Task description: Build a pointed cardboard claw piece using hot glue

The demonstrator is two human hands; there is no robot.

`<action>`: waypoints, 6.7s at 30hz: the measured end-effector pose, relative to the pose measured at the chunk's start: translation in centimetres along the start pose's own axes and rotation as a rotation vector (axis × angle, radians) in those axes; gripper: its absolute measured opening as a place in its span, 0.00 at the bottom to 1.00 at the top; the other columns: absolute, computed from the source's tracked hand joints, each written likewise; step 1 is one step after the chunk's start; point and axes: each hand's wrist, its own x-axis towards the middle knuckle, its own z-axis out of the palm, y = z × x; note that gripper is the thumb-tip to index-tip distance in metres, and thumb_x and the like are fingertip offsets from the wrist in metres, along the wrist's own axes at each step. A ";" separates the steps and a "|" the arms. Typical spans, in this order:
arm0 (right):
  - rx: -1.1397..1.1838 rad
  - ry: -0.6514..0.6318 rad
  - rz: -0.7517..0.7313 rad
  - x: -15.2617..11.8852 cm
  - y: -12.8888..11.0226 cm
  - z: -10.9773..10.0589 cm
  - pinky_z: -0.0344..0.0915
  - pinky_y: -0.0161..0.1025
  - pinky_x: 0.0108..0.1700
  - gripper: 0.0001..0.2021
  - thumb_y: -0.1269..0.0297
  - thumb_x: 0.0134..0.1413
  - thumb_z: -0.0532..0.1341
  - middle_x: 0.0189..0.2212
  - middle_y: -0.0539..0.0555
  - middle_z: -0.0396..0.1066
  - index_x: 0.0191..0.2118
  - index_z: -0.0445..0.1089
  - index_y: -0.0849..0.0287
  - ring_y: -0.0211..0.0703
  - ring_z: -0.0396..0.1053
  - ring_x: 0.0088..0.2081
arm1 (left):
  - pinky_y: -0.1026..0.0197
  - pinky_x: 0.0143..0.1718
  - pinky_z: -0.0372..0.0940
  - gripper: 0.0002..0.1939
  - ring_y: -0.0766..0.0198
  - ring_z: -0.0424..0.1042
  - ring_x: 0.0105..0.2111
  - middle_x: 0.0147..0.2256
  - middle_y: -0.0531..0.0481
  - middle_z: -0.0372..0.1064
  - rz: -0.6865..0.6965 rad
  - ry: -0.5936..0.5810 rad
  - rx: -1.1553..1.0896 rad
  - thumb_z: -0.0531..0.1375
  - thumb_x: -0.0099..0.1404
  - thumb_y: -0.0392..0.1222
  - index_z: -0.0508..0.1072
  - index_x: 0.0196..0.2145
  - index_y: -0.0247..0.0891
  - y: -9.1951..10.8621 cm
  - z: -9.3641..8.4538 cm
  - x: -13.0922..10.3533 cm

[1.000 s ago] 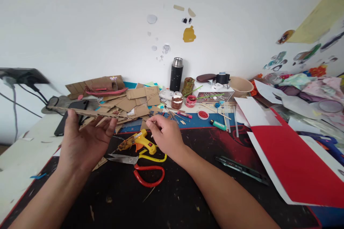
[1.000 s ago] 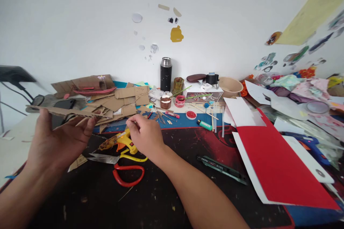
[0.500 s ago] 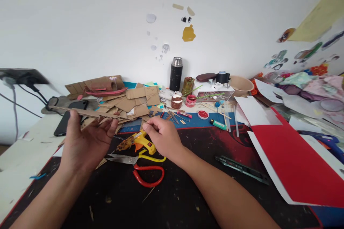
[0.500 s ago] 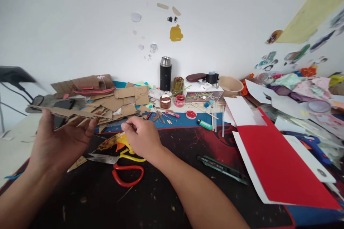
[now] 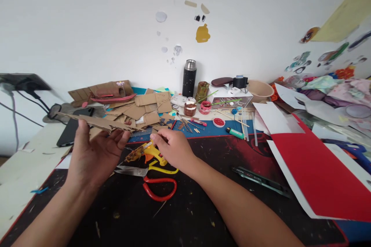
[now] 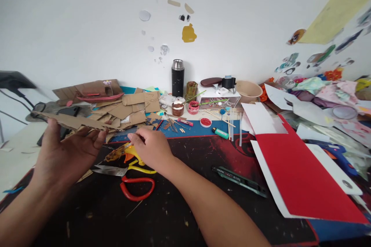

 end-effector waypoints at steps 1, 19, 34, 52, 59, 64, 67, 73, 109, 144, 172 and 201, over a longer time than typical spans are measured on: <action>0.028 -0.029 0.026 0.0 0.1 0.1 0.59 0.35 0.31 0.16 0.58 0.76 0.64 0.23 0.45 0.70 0.33 0.72 0.55 0.37 0.70 0.25 | 0.57 0.36 0.86 0.19 0.51 0.87 0.37 0.32 0.46 0.84 0.001 0.000 0.001 0.62 0.79 0.60 0.84 0.44 0.45 0.0 0.0 0.0; 0.074 0.111 -0.064 -0.1 -0.1 -0.3 0.53 0.37 0.29 0.27 0.45 0.76 0.56 0.19 0.45 0.56 0.25 0.55 0.52 0.38 0.61 0.25 | 0.58 0.31 0.85 0.24 0.53 0.87 0.36 0.40 0.42 0.87 0.006 0.023 0.020 0.61 0.79 0.62 0.84 0.50 0.38 0.1 0.9 -0.6; 0.297 -0.907 -0.178 -4.5 -3.4 3.9 0.69 0.27 0.38 0.10 0.62 0.58 0.80 0.33 0.42 0.79 0.38 0.79 0.54 0.34 0.77 0.34 | 0.59 0.34 0.83 0.21 0.55 0.85 0.36 0.37 0.46 0.84 0.073 0.015 0.014 0.67 0.74 0.62 0.81 0.43 0.39 0.5 0.7 0.3; -0.127 0.114 -0.133 -0.8 0.0 0.8 0.64 0.38 0.38 0.17 0.47 0.68 0.71 0.31 0.46 0.78 0.53 0.77 0.52 0.40 0.75 0.31 | 0.57 0.30 0.85 0.26 0.55 0.87 0.32 0.37 0.45 0.87 0.005 -0.040 0.003 0.53 0.84 0.60 0.84 0.41 0.42 -0.2 0.6 -0.7; -0.255 0.176 -0.090 -0.7 -0.3 0.4 0.62 0.38 0.37 0.14 0.51 0.71 0.71 0.28 0.45 0.77 0.52 0.75 0.53 0.41 0.76 0.31 | 0.58 0.31 0.86 0.23 0.54 0.88 0.34 0.41 0.44 0.89 -0.043 -0.037 -0.003 0.55 0.84 0.59 0.85 0.48 0.44 -0.5 0.6 -1.0; -0.322 0.156 -0.107 -0.7 -0.4 0.4 0.63 0.39 0.38 0.16 0.50 0.71 0.71 0.31 0.47 0.80 0.56 0.75 0.53 0.43 0.78 0.33 | 0.59 0.31 0.86 0.22 0.55 0.88 0.34 0.40 0.44 0.89 -0.044 -0.060 -0.002 0.57 0.83 0.58 0.85 0.51 0.41 -0.8 0.6 -1.1; -0.369 0.138 -0.126 -0.7 -0.3 0.6 0.64 0.40 0.40 0.16 0.50 0.73 0.70 0.36 0.50 0.84 0.57 0.76 0.52 0.45 0.81 0.37 | 0.58 0.30 0.85 0.24 0.55 0.88 0.33 0.40 0.43 0.89 -0.072 -0.084 0.036 0.55 0.84 0.58 0.85 0.51 0.40 -1.1 0.6 -1.2; -0.443 0.089 -0.136 -0.6 -0.3 0.6 0.66 0.42 0.41 0.12 0.52 0.77 0.67 0.45 0.53 0.88 0.54 0.78 0.53 0.48 0.85 0.42 | 0.57 0.28 0.85 0.23 0.55 0.88 0.31 0.40 0.44 0.90 -0.089 -0.087 0.039 0.53 0.85 0.55 0.84 0.54 0.41 -1.1 0.8 -1.6; -0.440 0.116 -0.241 -0.6 0.1 0.5 0.67 0.40 0.40 0.08 0.63 0.78 0.62 0.45 0.53 0.88 0.53 0.78 0.53 0.46 0.85 0.43 | 0.59 0.32 0.85 0.22 0.54 0.89 0.37 0.42 0.43 0.89 -0.032 -0.050 0.053 0.55 0.83 0.58 0.86 0.48 0.46 -0.6 0.5 -0.8; -0.470 0.110 -0.210 -0.6 -0.1 0.5 0.64 0.40 0.38 0.09 0.58 0.79 0.62 0.40 0.53 0.88 0.50 0.80 0.52 0.45 0.83 0.39 | 0.59 0.31 0.85 0.16 0.52 0.88 0.37 0.42 0.44 0.89 -0.055 -0.042 0.042 0.62 0.79 0.58 0.85 0.47 0.47 -0.7 0.3 -0.8; 0.096 0.113 0.012 -0.2 0.0 -0.2 0.59 0.37 0.33 0.11 0.58 0.71 0.62 0.26 0.47 0.72 0.38 0.77 0.56 0.40 0.68 0.28 | 0.61 0.38 0.84 0.27 0.57 0.83 0.37 0.34 0.45 0.75 0.021 0.188 -0.009 0.54 0.82 0.65 0.77 0.43 0.39 0.8 0.4 1.5; 0.474 -0.061 0.131 0.7 1.6 1.1 0.64 0.31 0.23 0.06 0.63 0.67 0.67 0.22 0.43 0.71 0.38 0.74 0.57 0.33 0.67 0.18 | 0.60 0.34 0.85 0.23 0.57 0.86 0.38 0.46 0.48 0.87 -0.022 -0.065 -0.006 0.53 0.83 0.63 0.83 0.48 0.51 0.8 0.0 0.6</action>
